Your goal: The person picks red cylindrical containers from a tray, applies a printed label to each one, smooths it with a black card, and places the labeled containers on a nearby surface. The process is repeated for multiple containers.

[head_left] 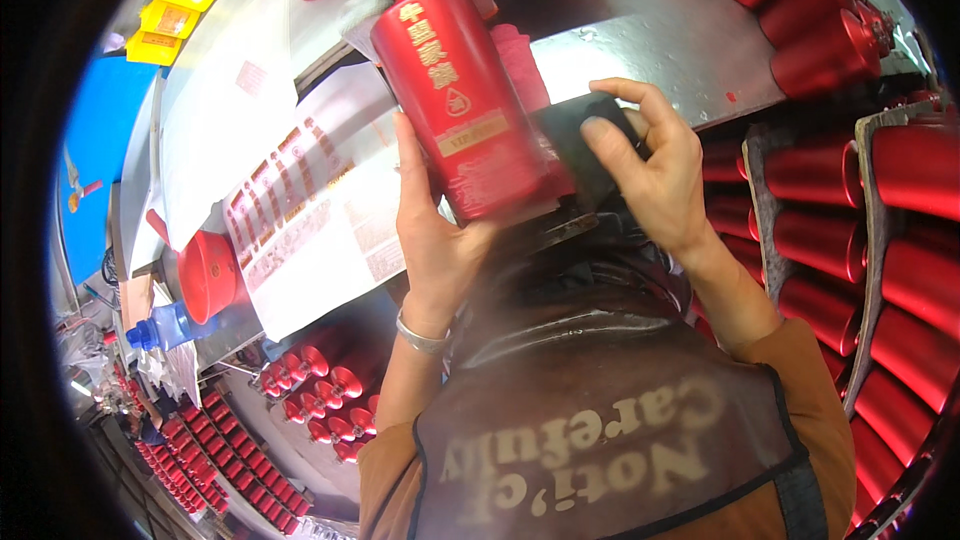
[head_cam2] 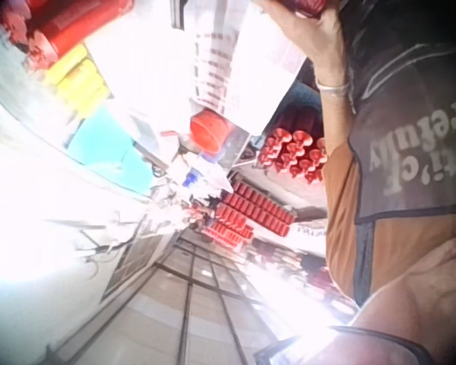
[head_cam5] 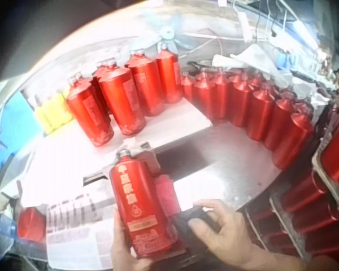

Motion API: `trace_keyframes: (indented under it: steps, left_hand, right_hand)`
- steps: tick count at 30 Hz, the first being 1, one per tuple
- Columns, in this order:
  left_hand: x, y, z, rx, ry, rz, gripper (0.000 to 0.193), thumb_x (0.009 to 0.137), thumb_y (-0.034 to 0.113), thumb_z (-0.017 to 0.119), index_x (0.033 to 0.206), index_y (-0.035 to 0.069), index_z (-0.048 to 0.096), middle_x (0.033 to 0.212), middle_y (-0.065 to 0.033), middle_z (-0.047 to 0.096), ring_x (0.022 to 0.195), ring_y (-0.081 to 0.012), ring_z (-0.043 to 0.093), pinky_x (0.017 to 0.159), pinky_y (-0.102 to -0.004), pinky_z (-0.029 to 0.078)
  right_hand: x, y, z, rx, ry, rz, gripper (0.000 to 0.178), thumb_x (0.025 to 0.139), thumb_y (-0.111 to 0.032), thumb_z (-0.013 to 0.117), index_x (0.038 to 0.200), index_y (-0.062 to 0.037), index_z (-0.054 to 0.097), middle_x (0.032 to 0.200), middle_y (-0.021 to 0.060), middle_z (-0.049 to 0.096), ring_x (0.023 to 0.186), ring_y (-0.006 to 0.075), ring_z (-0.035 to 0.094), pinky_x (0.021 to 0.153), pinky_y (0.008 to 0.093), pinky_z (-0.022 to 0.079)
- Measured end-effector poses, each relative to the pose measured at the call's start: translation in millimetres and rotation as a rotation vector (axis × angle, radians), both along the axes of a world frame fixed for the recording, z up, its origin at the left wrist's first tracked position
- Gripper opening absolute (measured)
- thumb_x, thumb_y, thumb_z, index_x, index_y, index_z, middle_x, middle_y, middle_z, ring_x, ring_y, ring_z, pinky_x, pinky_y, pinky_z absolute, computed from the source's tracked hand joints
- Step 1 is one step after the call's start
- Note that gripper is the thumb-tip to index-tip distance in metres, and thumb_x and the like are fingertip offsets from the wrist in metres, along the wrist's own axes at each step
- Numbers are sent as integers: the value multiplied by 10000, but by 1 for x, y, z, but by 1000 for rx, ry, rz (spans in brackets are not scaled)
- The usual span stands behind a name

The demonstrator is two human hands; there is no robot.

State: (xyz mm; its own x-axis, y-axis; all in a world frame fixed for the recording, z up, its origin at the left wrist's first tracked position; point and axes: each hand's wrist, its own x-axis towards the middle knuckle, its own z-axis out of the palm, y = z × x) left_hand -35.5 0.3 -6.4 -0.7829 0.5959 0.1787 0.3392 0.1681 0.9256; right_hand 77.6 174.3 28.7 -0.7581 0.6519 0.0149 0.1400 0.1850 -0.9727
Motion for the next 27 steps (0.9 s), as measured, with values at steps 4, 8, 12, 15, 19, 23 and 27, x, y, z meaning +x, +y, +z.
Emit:
trace_keyframes:
  steps: [4,8,12,15,19,23,27]
  left_hand:
    - [-2,-4,-10,86,-163,-38,1181,743,54,887,1626,83,103,1462,-120,486,1247,-207,558,1031,-356,511]
    - [-2,-3,-6,214,-309,-51,1154,760,49,877,1624,83,113,1458,-113,484,1271,-211,549,1044,-367,507]
    - [11,6,7,350,-408,-25,1107,786,64,860,1616,61,127,1462,-122,483,1284,-214,543,1060,-367,498]
    - [23,14,17,411,-471,-21,1102,806,61,845,1614,43,95,1479,-134,466,1301,-225,528,1070,-372,490]
    - [27,24,24,355,-388,63,915,860,108,806,1578,9,247,1414,-120,541,1234,-208,584,1034,-351,502]
    - [27,24,30,292,-281,34,740,942,333,736,1487,-28,387,1335,-118,580,1178,-203,602,989,-349,508]
    - [24,22,34,248,-277,-3,683,962,461,675,1382,-42,483,1301,-126,601,1197,-215,589,1024,-371,474]
  right_hand:
    - [-2,0,-8,195,81,146,291,983,-127,646,1244,-1,622,942,55,715,825,86,636,735,241,514]
    - [-5,29,-16,-450,73,-18,230,1036,-154,561,1186,-1,644,976,23,671,854,80,629,787,233,508]
    - [14,24,-1,-87,188,108,156,1016,-138,580,1046,-5,655,1003,61,658,853,112,609,840,246,478]
    - [25,-15,12,564,154,181,483,890,-280,752,1258,-13,591,1288,188,594,858,298,672,732,344,550]
    - [23,-31,15,675,-57,218,859,839,-391,776,1510,-27,384,1450,219,484,959,405,691,760,441,581]
    - [16,-16,2,639,-102,165,765,861,-457,726,1431,-19,464,1398,217,529,1020,393,678,813,451,569]
    - [13,-23,-16,155,-61,466,653,885,-440,721,1359,-53,494,1297,188,585,1033,402,669,855,482,552]
